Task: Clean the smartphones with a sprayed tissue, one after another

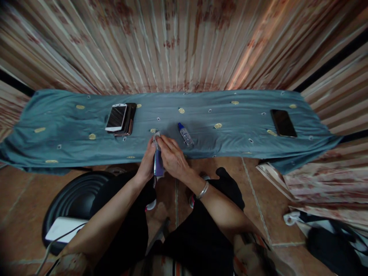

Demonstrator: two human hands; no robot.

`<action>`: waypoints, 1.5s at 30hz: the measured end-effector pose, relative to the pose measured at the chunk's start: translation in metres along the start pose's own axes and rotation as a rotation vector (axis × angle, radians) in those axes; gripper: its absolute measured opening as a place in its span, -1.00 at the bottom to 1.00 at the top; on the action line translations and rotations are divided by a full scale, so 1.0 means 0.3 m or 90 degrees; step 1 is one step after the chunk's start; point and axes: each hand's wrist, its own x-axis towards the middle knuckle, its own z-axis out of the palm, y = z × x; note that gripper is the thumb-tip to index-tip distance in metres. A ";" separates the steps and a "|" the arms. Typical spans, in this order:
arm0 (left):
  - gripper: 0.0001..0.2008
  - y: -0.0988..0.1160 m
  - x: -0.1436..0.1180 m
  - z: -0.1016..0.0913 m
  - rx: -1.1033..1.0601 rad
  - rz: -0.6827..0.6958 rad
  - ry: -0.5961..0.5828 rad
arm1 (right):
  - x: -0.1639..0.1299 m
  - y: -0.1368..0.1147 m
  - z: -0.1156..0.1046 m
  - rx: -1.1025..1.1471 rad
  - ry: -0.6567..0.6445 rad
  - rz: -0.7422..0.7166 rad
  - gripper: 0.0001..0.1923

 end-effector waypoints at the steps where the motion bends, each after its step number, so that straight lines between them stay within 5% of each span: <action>1: -0.41 -0.007 -0.002 -0.002 0.010 0.003 -0.017 | 0.006 0.006 -0.002 -0.006 0.004 0.006 -0.50; 9: -0.36 -0.031 -0.011 -0.001 0.031 -0.019 -0.036 | 0.032 0.060 -0.006 -0.002 0.011 0.053 -0.49; 25: -0.73 0.056 -0.032 0.031 -0.143 -0.078 0.000 | 0.037 0.136 0.033 0.008 0.011 0.113 -0.55; 32: -0.66 0.097 -0.033 0.040 -0.203 -0.171 0.027 | 0.043 0.147 0.031 0.012 -0.015 0.128 -0.56; 45: -0.60 0.099 -0.024 0.047 -0.207 -0.204 0.025 | 0.030 0.131 0.022 0.001 0.021 0.109 -0.51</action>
